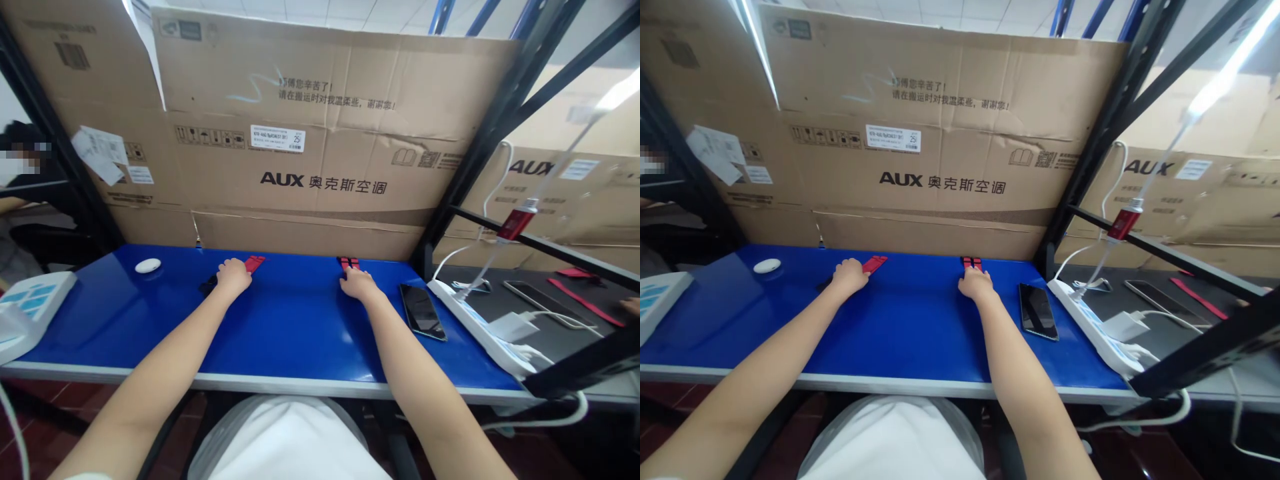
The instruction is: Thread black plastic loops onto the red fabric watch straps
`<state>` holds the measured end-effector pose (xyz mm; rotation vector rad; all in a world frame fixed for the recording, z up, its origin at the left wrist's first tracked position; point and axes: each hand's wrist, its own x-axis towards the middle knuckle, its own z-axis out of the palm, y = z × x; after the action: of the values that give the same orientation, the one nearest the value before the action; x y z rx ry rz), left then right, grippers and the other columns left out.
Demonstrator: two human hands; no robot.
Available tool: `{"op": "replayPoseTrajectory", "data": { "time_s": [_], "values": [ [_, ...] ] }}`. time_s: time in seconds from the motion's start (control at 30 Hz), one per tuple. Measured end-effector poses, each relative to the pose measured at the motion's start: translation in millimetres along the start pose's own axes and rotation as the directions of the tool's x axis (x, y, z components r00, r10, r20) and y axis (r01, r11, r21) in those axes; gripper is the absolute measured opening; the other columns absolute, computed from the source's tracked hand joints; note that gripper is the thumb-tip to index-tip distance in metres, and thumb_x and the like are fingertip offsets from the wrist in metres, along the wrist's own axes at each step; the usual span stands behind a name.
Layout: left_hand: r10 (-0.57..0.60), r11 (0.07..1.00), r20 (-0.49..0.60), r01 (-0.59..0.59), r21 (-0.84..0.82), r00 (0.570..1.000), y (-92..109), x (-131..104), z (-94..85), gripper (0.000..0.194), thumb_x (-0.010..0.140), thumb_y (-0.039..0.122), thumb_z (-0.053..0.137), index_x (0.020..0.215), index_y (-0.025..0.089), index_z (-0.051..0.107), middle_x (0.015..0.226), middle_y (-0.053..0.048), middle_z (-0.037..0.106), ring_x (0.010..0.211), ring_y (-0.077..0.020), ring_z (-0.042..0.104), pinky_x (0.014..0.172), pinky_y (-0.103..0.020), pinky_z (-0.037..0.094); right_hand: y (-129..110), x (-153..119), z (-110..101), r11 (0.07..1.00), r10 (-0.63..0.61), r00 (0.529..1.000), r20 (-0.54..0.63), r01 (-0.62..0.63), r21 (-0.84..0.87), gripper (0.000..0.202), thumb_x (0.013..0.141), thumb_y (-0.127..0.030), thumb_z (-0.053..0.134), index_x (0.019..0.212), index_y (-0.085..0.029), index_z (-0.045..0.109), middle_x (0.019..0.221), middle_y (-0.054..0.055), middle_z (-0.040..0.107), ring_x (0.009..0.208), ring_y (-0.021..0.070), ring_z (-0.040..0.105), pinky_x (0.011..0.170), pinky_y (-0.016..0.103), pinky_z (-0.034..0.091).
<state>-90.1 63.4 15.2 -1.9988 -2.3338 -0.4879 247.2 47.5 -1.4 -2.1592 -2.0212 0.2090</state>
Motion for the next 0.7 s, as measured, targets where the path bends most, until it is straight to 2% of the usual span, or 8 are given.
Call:
{"op": "replayPoseTrajectory", "data": {
  "time_s": [0.1, 0.23, 0.3, 0.4, 0.47, 0.53, 0.6, 0.7],
  "values": [
    [-0.035, 0.997, -0.052, 0.038, 0.065, 0.998, 9, -9, -6.1, 0.045, 0.085, 0.032, 0.056, 0.116, -0.001, 0.053, 0.116, -0.03, 0.057, 0.112, -0.0416, 0.054, 0.086, -0.046, 0.046, -13, -3, 5, 0.996, -0.085, 0.995, -0.051, 0.085, 0.003, 0.05, 0.087, -0.029, 0.05, 0.134, -0.012, 0.051, 0.15, 0.018, 0.04, 0.142, 0.0303, 0.033, 0.116, 0.049, 0.021],
    [0.2, 0.979, -0.067, -0.202, -0.02, 0.978, 29, -26, -3.0, 0.032, 0.089, 0.033, 0.053, 0.107, 0.008, 0.057, 0.109, -0.021, 0.061, 0.105, -0.035, 0.059, 0.088, -0.043, 0.046, -38, -15, 11, 0.94, -0.324, 0.927, -0.191, 0.339, 0.048, 0.054, 0.086, -0.027, 0.053, 0.137, -0.011, 0.049, 0.151, 0.016, 0.04, 0.143, 0.0287, 0.03, 0.117, 0.044, 0.021],
    [0.394, 0.905, -0.071, -0.4, -0.148, 0.917, 41, -36, 3.0, 0.023, 0.09, 0.034, 0.054, 0.101, 0.013, 0.058, 0.103, -0.015, 0.063, 0.099, -0.0291, 0.062, 0.087, -0.038, 0.047, -49, -22, 14, 0.875, -0.45, 0.859, -0.243, 0.479, 0.071, 0.059, 0.084, -0.03, 0.058, 0.14, -0.015, 0.047, 0.151, 0.013, 0.041, 0.143, 0.0286, 0.03, 0.116, 0.044, 0.023],
    [0.628, 0.736, -0.101, -0.632, -0.245, 0.771, 57, -51, 12.7, 0.019, 0.09, 0.031, 0.055, 0.103, 0.016, 0.056, 0.103, -0.011, 0.062, 0.094, -0.0259, 0.062, 0.084, -0.036, 0.047, -62, -29, 18, 0.782, -0.575, 0.772, -0.271, 0.616, 0.094, 0.056, 0.079, -0.03, 0.066, 0.133, -0.019, 0.054, 0.143, 0.012, 0.05, 0.136, 0.0298, 0.036, 0.111, 0.045, 0.029],
    [0.714, 0.658, -0.103, -0.714, -0.24, 0.693, 64, -57, 17.3, 0.018, 0.09, 0.027, 0.055, 0.105, 0.017, 0.056, 0.105, -0.011, 0.061, 0.095, -0.0262, 0.061, 0.084, -0.038, 0.047, -65, -30, 18, 0.768, -0.595, 0.765, -0.246, 0.632, 0.107, 0.038, 0.08, -0.028, 0.066, 0.117, -0.018, 0.065, 0.122, 0.012, 0.063, 0.12, 0.0281, 0.05, 0.103, 0.042, 0.037],
    [0.751, 0.616, -0.108, -0.75, -0.242, 0.652, 66, -57, 19.1, 0.019, 0.089, 0.025, 0.057, 0.107, 0.018, 0.057, 0.105, -0.01, 0.061, 0.098, -0.0266, 0.06, 0.085, -0.039, 0.046, -63, -28, 15, 0.786, -0.577, 0.786, -0.222, 0.608, 0.11, 0.019, 0.084, -0.024, 0.062, 0.1, -0.019, 0.071, 0.1, 0.01, 0.068, 0.102, 0.0247, 0.056, 0.093, 0.038, 0.042],
    [0.733, 0.622, -0.125, -0.734, -0.274, 0.668, 62, -48, 16.7, 0.023, 0.088, 0.027, 0.06, 0.109, 0.019, 0.057, 0.104, -0.009, 0.062, 0.097, -0.0261, 0.06, 0.086, -0.038, 0.046, -57, -25, 9, 0.821, -0.538, 0.815, -0.216, 0.565, 0.088, 0.016, 0.085, -0.022, 0.058, 0.091, -0.02, 0.073, 0.092, 0.009, 0.068, 0.097, 0.0244, 0.055, 0.088, 0.037, 0.043],
    [0.594, 0.732, -0.171, -0.616, -0.293, 0.786, 42, -21, 5.3, 0.021, 0.087, 0.026, 0.061, 0.106, 0.018, 0.061, 0.102, -0.009, 0.063, 0.098, -0.0249, 0.059, 0.089, -0.037, 0.045, -45, -25, 0, 0.864, -0.494, 0.851, -0.176, 0.504, 0.013, 0.02, 0.082, -0.016, 0.059, 0.09, -0.022, 0.076, 0.098, 0.009, 0.068, 0.1, 0.0271, 0.053, 0.089, 0.038, 0.043]
  ]
}}
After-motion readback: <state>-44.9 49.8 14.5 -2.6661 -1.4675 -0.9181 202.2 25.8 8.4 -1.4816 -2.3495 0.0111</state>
